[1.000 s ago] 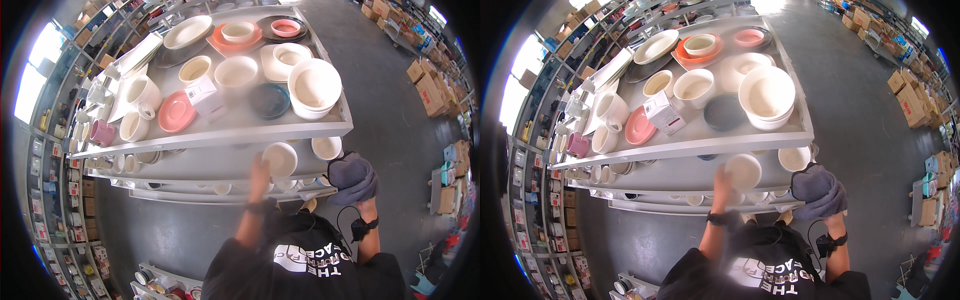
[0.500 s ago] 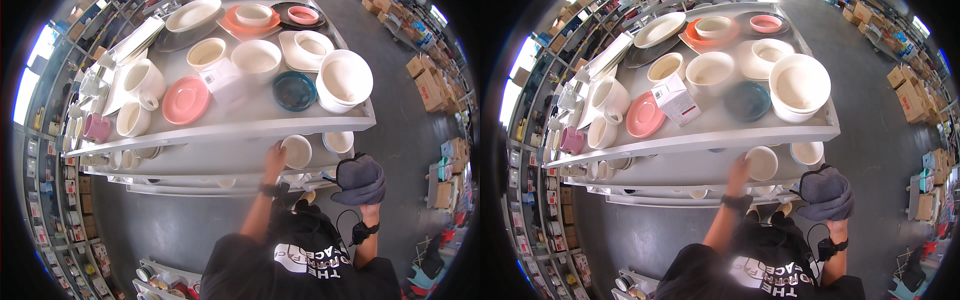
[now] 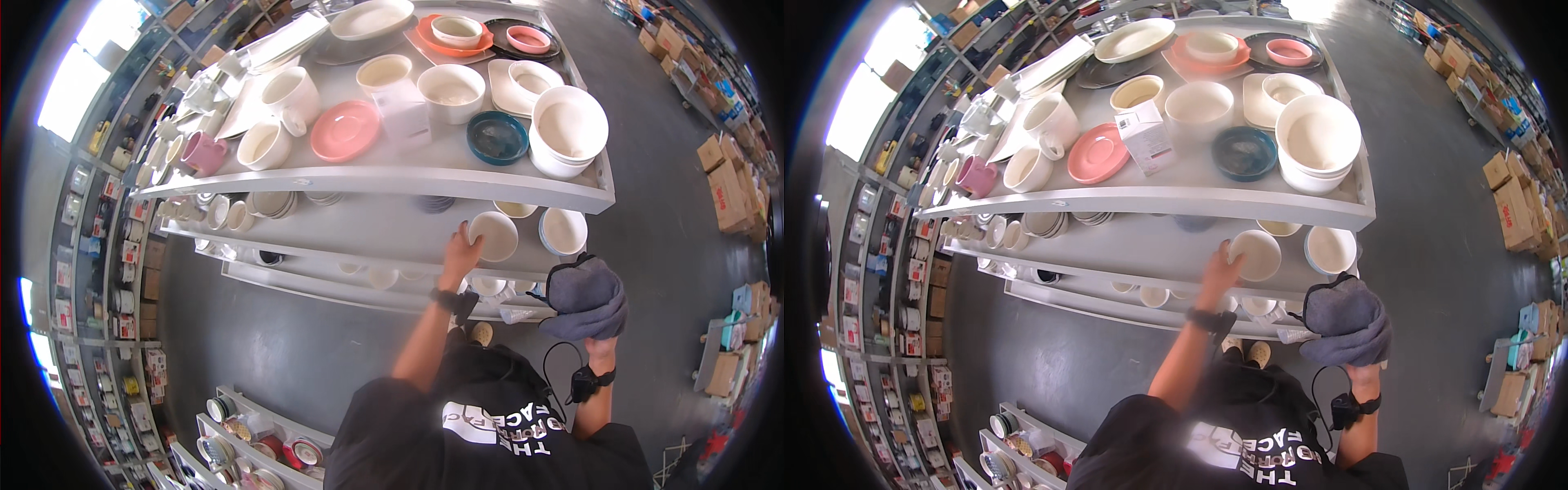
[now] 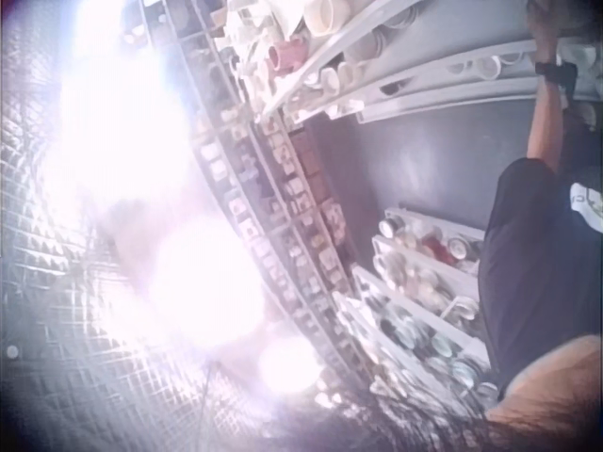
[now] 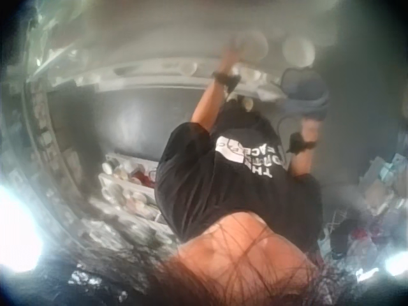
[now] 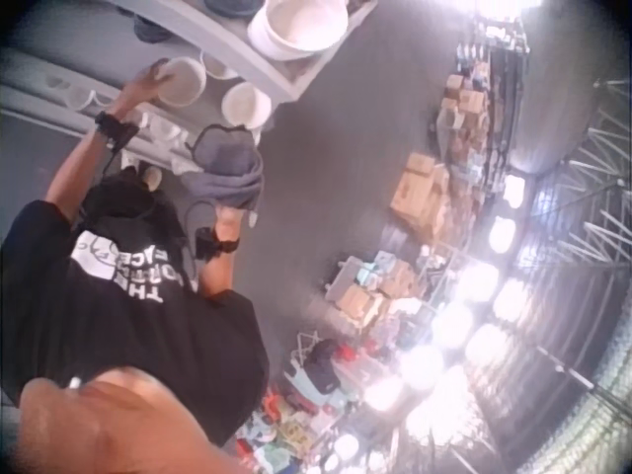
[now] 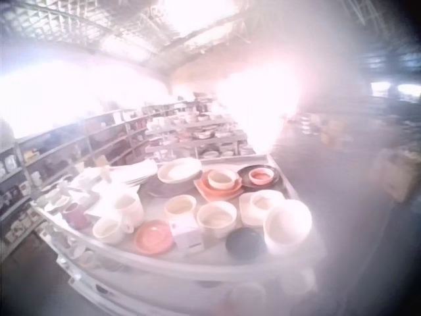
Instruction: The person picks up mugs, bowls, and plates from a shelf one at a time, wipes them with a cloth, and returns them to the shelf.
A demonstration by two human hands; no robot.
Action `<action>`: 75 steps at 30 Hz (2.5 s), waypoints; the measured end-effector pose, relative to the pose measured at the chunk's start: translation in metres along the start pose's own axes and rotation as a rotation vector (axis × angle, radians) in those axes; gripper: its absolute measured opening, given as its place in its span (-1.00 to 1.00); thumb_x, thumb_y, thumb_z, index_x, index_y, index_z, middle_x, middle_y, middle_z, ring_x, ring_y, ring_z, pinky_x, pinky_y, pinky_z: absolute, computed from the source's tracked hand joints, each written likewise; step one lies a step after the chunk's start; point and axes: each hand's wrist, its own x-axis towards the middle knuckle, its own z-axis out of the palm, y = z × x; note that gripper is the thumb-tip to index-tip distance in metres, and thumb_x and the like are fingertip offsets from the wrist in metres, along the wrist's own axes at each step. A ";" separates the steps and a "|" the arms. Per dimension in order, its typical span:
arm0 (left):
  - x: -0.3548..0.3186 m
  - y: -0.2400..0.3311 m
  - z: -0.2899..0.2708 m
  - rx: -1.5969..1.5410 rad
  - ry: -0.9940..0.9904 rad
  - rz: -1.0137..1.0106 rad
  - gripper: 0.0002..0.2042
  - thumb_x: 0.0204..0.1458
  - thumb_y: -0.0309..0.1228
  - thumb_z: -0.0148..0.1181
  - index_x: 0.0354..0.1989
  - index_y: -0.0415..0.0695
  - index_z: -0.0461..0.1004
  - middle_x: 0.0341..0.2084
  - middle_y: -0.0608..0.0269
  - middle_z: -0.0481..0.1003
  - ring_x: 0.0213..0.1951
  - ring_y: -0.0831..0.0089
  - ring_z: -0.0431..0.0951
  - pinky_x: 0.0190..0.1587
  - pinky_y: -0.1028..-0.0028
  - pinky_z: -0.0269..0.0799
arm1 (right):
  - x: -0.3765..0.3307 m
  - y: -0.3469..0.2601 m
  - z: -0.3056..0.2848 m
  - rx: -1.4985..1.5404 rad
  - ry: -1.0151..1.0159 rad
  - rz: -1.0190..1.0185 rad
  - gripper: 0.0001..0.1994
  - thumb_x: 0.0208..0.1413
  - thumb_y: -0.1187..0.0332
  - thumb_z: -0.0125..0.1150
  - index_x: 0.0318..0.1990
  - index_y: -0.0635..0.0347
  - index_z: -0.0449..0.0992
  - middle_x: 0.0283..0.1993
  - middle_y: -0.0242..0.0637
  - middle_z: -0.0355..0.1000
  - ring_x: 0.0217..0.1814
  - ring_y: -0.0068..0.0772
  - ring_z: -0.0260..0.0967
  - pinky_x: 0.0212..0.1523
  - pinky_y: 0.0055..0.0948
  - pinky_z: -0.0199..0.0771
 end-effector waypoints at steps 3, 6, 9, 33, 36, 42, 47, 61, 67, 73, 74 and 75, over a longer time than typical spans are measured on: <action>-0.009 0.014 -0.028 0.218 0.214 0.227 -0.73 -0.03 -0.35 0.13 -0.15 -0.17 0.42 -0.36 -0.06 0.50 -0.48 0.02 0.52 -0.42 0.25 0.44 | 0.002 0.012 -0.020 -0.001 0.104 0.151 -0.39 0.12 0.20 0.13 0.28 0.13 0.06 0.29 -0.24 0.11 0.29 -0.30 0.10 0.27 -0.26 0.13; -0.014 0.100 -0.107 0.307 0.111 0.055 -0.84 0.03 -0.34 0.10 -0.36 -0.18 0.47 -0.50 0.13 0.49 -0.44 0.19 0.53 -0.40 0.29 0.41 | 0.000 0.008 -0.027 -0.192 0.023 0.076 -0.41 0.12 0.24 0.13 0.27 0.17 0.08 0.28 -0.24 0.13 0.28 -0.32 0.11 0.27 -0.30 0.12; -0.007 0.154 -0.155 0.185 0.607 0.316 -0.92 -0.01 -0.46 0.13 -0.48 -0.18 0.44 -0.57 0.23 0.45 -0.52 0.31 0.45 -0.48 0.34 0.35 | 0.002 0.006 -0.024 -0.377 -0.049 0.021 -0.42 0.12 0.26 0.12 0.26 0.19 0.09 0.27 -0.24 0.14 0.28 -0.33 0.11 0.27 -0.32 0.12; 0.063 0.189 -0.194 -0.085 0.663 0.380 -0.37 -0.14 -0.33 0.27 0.10 -0.16 0.07 -0.06 -0.02 0.38 -0.01 0.22 0.38 -0.05 0.40 0.34 | 0.012 -0.022 0.005 -0.448 -0.004 -0.034 -0.43 0.12 0.25 0.10 0.25 0.18 0.11 0.25 -0.22 0.16 0.27 -0.32 0.12 0.25 -0.34 0.12; 0.008 0.199 -0.198 -0.456 0.369 0.525 -0.39 -0.09 -0.31 0.29 0.09 -0.12 0.08 -0.05 -0.06 0.38 -0.01 0.29 0.41 -0.06 0.42 0.36 | 0.017 -0.020 0.024 -0.497 -0.036 -0.045 -0.44 0.12 0.25 0.10 0.25 0.18 0.11 0.25 -0.22 0.17 0.27 -0.32 0.13 0.25 -0.34 0.12; -0.072 0.224 -0.159 -1.041 -0.158 0.349 -0.16 -0.28 0.02 0.41 0.09 -0.13 0.05 -0.05 -0.21 0.37 -0.10 0.13 0.49 -0.06 0.17 0.46 | 0.032 -0.012 0.075 -0.612 -0.186 -0.132 -0.44 0.12 0.25 0.09 0.25 0.18 0.12 0.24 -0.22 0.17 0.26 -0.31 0.13 0.25 -0.35 0.12; -0.119 0.214 -0.146 -0.979 -0.173 0.176 -0.03 -0.46 0.03 0.51 0.10 -0.19 0.09 -0.05 0.12 0.29 0.03 0.36 0.30 0.09 0.32 0.21 | 0.030 -0.009 0.113 -0.651 -0.318 -0.184 -0.44 0.12 0.24 0.09 0.25 0.17 0.12 0.24 -0.21 0.18 0.26 -0.31 0.13 0.24 -0.35 0.12; -0.126 0.196 -0.162 -0.895 -0.115 0.538 -0.06 -0.47 -0.02 0.48 0.13 -0.07 0.08 0.01 -0.06 0.25 0.03 0.21 0.31 0.02 0.26 0.25 | 0.009 -0.009 0.134 -0.723 -0.310 -0.181 -0.45 0.12 0.24 0.08 0.25 0.17 0.13 0.23 -0.21 0.19 0.25 -0.31 0.14 0.24 -0.36 0.13; -0.106 0.176 -0.216 -0.370 -0.185 0.588 -0.18 -0.57 0.07 0.48 -0.06 -0.16 0.41 -0.09 -0.11 0.37 -0.15 -0.03 0.46 -0.16 0.33 0.41 | 0.010 0.009 0.168 -0.768 -0.234 -0.202 -0.46 0.12 0.23 0.07 0.24 0.17 0.14 0.22 -0.20 0.19 0.25 -0.31 0.14 0.23 -0.37 0.13; -0.077 0.137 -0.279 -0.271 -0.597 0.462 -0.11 -0.56 0.09 0.49 -0.04 -0.29 0.35 -0.09 -0.08 0.40 -0.09 -0.05 0.43 -0.14 0.28 0.40 | 0.013 0.040 0.224 -0.807 -0.128 -0.240 -0.46 0.12 0.23 0.07 0.24 0.16 0.14 0.22 -0.20 0.20 0.25 -0.30 0.15 0.23 -0.37 0.13; -0.075 0.128 -0.280 -0.333 -0.505 0.526 -0.10 -0.55 0.05 0.51 -0.02 -0.30 0.33 -0.09 -0.05 0.41 -0.09 0.03 0.45 -0.11 0.29 0.38 | 0.013 0.045 0.233 -0.813 -0.105 -0.246 -0.46 0.12 0.23 0.06 0.24 0.16 0.14 0.22 -0.20 0.20 0.25 -0.30 0.15 0.23 -0.37 0.13; -0.078 0.119 -0.285 -0.380 -0.398 0.582 -0.09 -0.53 0.02 0.53 0.00 -0.32 0.31 -0.10 -0.02 0.42 -0.09 0.11 0.47 -0.09 0.31 0.37 | 0.013 0.053 0.246 -0.808 -0.095 -0.246 -0.46 0.12 0.23 0.06 0.24 0.16 0.14 0.22 -0.20 0.20 0.25 -0.30 0.15 0.23 -0.37 0.13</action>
